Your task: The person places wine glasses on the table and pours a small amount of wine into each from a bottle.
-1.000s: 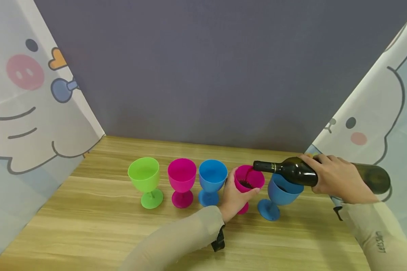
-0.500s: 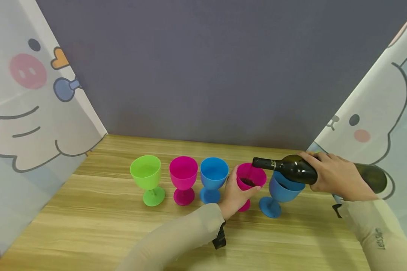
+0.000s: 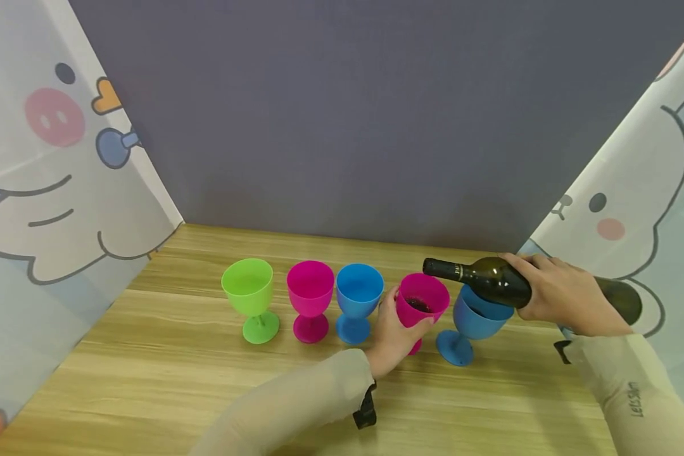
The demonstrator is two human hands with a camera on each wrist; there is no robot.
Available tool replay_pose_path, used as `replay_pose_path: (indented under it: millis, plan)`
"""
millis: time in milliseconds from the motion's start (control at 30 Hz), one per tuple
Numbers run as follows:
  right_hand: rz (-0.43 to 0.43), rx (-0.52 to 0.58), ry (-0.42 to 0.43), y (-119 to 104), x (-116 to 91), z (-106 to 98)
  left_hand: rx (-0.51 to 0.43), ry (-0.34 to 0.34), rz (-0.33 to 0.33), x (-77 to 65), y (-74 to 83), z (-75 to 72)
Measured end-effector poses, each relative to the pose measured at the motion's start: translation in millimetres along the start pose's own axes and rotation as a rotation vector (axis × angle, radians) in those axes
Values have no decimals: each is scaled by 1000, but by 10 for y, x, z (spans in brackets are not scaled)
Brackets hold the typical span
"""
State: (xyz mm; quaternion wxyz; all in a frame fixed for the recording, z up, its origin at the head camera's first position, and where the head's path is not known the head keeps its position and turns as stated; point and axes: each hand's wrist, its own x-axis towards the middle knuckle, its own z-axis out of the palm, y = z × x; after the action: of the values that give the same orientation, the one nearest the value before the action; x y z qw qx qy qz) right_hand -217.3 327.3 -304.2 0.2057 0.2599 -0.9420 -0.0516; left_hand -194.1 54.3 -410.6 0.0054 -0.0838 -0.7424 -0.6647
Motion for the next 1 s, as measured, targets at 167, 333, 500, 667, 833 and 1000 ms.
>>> replay_pose_path:
  millis: [167,333,500,667,833,1000]
  plan:
    - [2,4,-1,-20,19,-20,-14,-30,-10,-74,-25,-50]
    - [15,2,-30,-42,30,-50,26,-66,-28,-141,-57,-122]
    - [18,13,-56,-69,66,-61,126,-133,5,-247,-122,-307]
    - [-6,24,-37,-76,106,-55,172,-177,33,-301,-200,-485]
    - [57,40,-133,-113,174,-109,181,-162,54,-269,-224,-554]
    - [58,50,-133,-164,239,-120,196,-204,72,-283,-219,-688]
